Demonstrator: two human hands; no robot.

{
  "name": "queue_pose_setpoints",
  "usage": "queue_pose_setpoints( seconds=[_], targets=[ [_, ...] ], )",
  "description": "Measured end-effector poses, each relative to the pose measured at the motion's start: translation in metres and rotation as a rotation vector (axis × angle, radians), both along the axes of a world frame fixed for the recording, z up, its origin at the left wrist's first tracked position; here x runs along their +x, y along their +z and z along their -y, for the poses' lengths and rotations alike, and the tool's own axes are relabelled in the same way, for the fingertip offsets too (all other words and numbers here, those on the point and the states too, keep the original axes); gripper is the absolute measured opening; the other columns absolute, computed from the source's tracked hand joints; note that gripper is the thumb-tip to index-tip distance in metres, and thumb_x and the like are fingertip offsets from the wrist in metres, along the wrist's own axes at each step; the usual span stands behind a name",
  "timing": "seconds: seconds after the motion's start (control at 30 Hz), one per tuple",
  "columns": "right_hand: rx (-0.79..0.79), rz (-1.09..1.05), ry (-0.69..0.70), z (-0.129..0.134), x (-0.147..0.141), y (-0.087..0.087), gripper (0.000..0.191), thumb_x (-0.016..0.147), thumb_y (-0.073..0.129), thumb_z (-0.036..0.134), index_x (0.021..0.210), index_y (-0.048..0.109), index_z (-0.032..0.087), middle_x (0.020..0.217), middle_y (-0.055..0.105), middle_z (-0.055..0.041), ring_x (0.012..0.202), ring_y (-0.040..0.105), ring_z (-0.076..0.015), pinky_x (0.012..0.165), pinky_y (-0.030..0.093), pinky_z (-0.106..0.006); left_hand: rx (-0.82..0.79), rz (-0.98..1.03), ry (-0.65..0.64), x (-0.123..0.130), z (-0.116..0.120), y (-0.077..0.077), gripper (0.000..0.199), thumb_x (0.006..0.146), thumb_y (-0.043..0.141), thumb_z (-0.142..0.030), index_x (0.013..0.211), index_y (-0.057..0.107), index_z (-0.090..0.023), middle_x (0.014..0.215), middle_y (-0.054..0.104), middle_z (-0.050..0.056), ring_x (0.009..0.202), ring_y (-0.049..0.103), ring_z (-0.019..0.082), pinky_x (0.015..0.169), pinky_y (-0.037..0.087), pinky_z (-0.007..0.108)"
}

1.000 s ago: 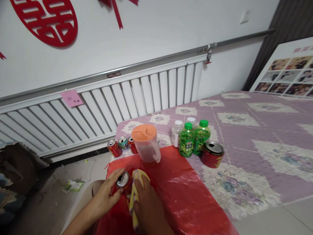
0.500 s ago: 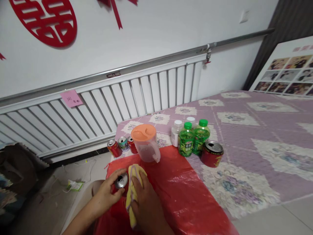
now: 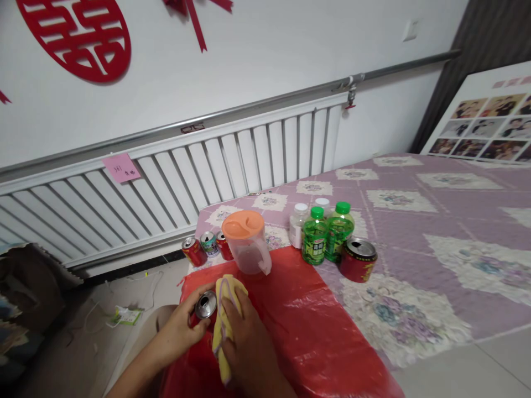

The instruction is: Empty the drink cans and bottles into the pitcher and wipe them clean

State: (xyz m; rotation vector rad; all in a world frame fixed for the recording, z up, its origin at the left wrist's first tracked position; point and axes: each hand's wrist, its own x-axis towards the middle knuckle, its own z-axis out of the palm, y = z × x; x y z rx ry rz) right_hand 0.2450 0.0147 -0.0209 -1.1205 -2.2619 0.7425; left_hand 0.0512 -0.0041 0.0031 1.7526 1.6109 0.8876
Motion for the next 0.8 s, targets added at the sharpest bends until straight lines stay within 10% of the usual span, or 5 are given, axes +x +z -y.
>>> queue_pose_setpoints(
  seconds=[0.43, 0.8],
  targets=[
    [-0.084, 0.078, -0.036, -0.003, 0.001, -0.008, 0.078, 0.071, 0.049, 0.008, 0.148, 0.04, 0.013, 0.162, 0.027, -0.0128, 0.148, 0.025, -0.0258, 0.12, 0.029, -0.042, 0.079, -0.035, 0.15, 0.002, 0.002, -0.024, 0.077, 0.065, 0.068, -0.014, 0.139, 0.045, -0.016, 0.145, 0.05, 0.018, 0.137, 0.045, 0.033, 0.117, 0.032, 0.055],
    [-0.002, 0.129, -0.061, 0.008, -0.007, 0.003, 0.072, 0.072, 0.062, 0.018, 0.143, 0.048, 0.019, 0.153, 0.044, -0.0137, 0.142, 0.036, -0.036, 0.115, 0.033, -0.054, 0.124, 0.168, 0.238, -0.026, 0.003, 0.011, 0.075, 0.069, 0.067, -0.025, 0.139, 0.041, -0.02, 0.139, 0.055, 0.012, 0.129, 0.053, 0.03, 0.114, 0.037, 0.048]
  ],
)
